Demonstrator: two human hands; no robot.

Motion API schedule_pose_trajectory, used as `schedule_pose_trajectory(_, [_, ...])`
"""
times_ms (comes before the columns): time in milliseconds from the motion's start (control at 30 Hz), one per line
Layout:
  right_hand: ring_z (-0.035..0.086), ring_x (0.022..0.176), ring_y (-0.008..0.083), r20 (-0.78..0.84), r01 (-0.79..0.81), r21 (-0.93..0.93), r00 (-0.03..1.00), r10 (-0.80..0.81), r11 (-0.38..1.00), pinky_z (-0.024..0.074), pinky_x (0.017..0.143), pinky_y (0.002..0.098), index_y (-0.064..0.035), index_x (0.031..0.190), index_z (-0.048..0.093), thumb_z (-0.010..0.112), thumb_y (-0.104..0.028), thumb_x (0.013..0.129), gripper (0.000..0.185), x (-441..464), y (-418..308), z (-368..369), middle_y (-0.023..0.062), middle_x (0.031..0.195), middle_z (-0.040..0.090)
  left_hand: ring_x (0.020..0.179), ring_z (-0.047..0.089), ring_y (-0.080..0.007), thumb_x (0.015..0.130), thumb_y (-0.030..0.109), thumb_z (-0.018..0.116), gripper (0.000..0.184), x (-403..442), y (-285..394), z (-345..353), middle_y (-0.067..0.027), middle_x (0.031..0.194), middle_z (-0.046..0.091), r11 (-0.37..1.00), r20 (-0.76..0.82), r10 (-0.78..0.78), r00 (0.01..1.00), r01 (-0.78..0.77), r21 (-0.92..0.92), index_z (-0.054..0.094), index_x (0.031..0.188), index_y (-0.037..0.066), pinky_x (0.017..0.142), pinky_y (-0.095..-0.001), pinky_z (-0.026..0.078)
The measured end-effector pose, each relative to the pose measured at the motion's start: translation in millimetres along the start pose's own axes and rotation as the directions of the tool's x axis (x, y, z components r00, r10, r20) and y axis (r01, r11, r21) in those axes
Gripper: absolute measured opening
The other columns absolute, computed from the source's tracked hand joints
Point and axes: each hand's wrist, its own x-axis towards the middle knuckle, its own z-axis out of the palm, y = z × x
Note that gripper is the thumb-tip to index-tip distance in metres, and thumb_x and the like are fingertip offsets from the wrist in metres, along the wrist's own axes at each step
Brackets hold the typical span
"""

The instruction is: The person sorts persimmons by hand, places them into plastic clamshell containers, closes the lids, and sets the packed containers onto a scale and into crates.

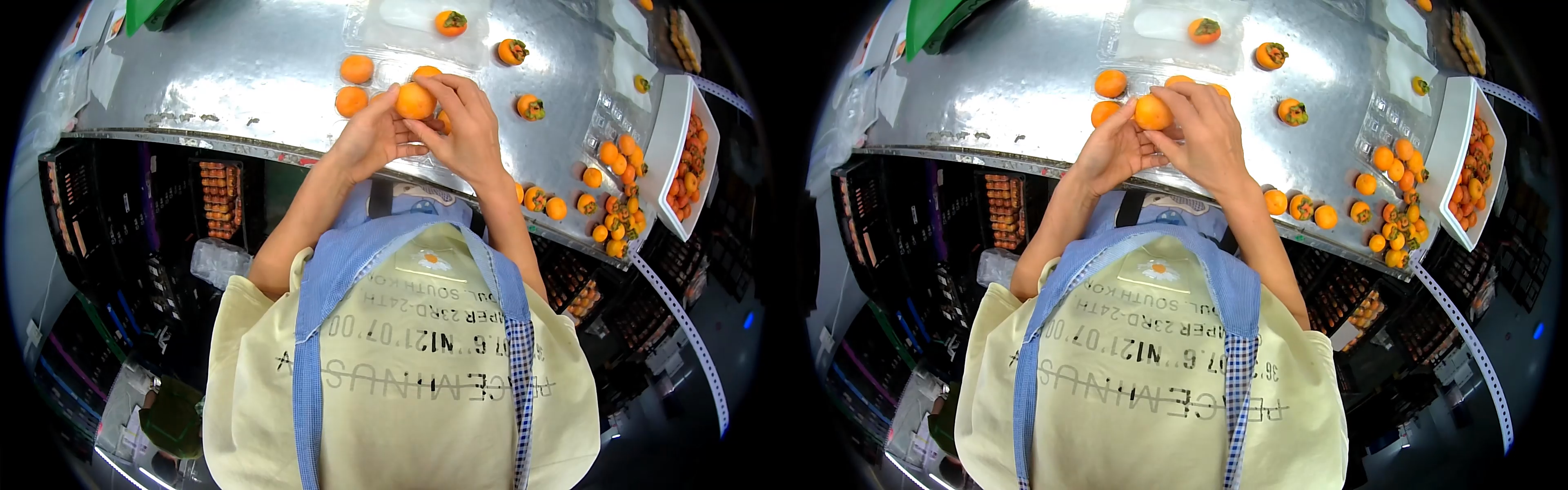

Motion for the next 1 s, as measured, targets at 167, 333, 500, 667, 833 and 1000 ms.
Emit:
schedule_pose_trajectory(167, [0.06, 0.089, 0.0253, 0.03, -0.111, 0.099, 0.994, 0.108, 0.989, 0.0503, 0.076, 0.0325, -0.0069, 0.108, 0.062, 0.077, -0.016, 0.067, 0.044, 7.4, 8.3, 7.0, 0.0099, 0.101, 0.059, 0.091, 0.06, -0.0219, 0.093, 0.057, 0.03, 0.065, -7.4, 6.3, -2.7, -0.0143, 0.106, 0.06, 0.986, -0.116, -0.04, 0.992, 0.058, 0.158, 0.053, 0.118, 0.002, 0.076, -0.0357, 0.05])
schedule_pose_trajectory(333, [0.062, 0.082, 0.0235, 0.042, -0.174, -0.02, 0.984, 0.175, 0.984, 0.0506, 0.071, 0.0317, -0.0071, 0.106, 0.063, 0.076, -0.026, 0.071, 0.042, 28.4, 32.2, 29.1, 0.0089, 0.094, 0.06, 0.081, 0.061, -0.0142, 0.093, 0.042, 0.047, 0.043, -21.7, 13.7, -41.4, -0.0087, 0.096, 0.064, 0.881, -0.383, 0.363, 0.85, -0.179, 0.438, 0.06, 0.106, 0.004, 0.063, -0.0252, 0.047])
schedule_pose_trajectory(500, [0.058, 0.08, 0.0261, 0.131, -0.025, -0.189, 0.99, 0.051, 0.982, 0.0458, 0.071, 0.0364, -0.0057, 0.096, 0.065, 0.073, -0.032, 0.068, 0.039, 38.1, 45.3, 61.9, 0.0083, 0.09, 0.062, 0.077, 0.058, -0.0087, 0.089, 0.018, 0.059, 0.02, -31.4, 18.8, -73.4, -0.0052, 0.095, 0.064, 0.862, -0.494, 0.488, 0.72, -0.308, 0.402, 0.061, 0.104, 0.004, 0.063, -0.0216, 0.046])
schedule_pose_trajectory(667, [0.056, 0.083, 0.0239, 0.145, 0.029, -0.291, 0.989, 0.014, 0.956, 0.0406, 0.075, 0.0369, -0.008, 0.092, 0.066, 0.073, -0.031, 0.066, 0.036, 38.4, 47.6, 72.0, 0.0069, 0.085, 0.062, 0.075, 0.056, -0.0086, 0.089, 0.019, 0.06, 0.019, -29.6, 10.5, -84.6, -0.0039, 0.093, 0.064, 0.873, -0.477, 0.463, 0.747, -0.291, 0.392, 0.061, 0.102, 0.005, 0.063, -0.0223, 0.045])
schedule_pose_trajectory(833, [0.056, 0.086, 0.0237, 0.199, 0.009, -0.339, 0.978, 0.062, 0.941, 0.0399, 0.078, 0.0365, -0.0086, 0.093, 0.066, 0.074, -0.033, 0.066, 0.037, 41.1, 44.3, 69.8, 0.0064, 0.086, 0.061, 0.076, 0.056, -0.0084, 0.089, 0.019, 0.06, 0.019, -22.8, 5.9, -80.2, -0.0032, 0.092, 0.064, 0.884, -0.452, 0.431, 0.781, -0.265, 0.386, 0.062, 0.102, 0.005, 0.065, -0.0225, 0.045])
schedule_pose_trajectory(1000, [0.054, 0.092, 0.0234, 0.211, -0.053, -0.325, 0.969, 0.127, 0.944, 0.0358, 0.08, 0.0379, -0.0113, 0.095, 0.067, 0.076, -0.036, 0.064, 0.041, 43.4, 49.5, 59.7, 0.0044, 0.089, 0.061, 0.079, 0.056, -0.0071, 0.089, 0.017, 0.059, 0.019, -18.7, 4.4, -79.1, -0.0018, 0.093, 0.064, 0.882, -0.417, 0.419, 0.806, -0.254, 0.397, 0.062, 0.104, 0.006, 0.066, -0.0219, 0.046])
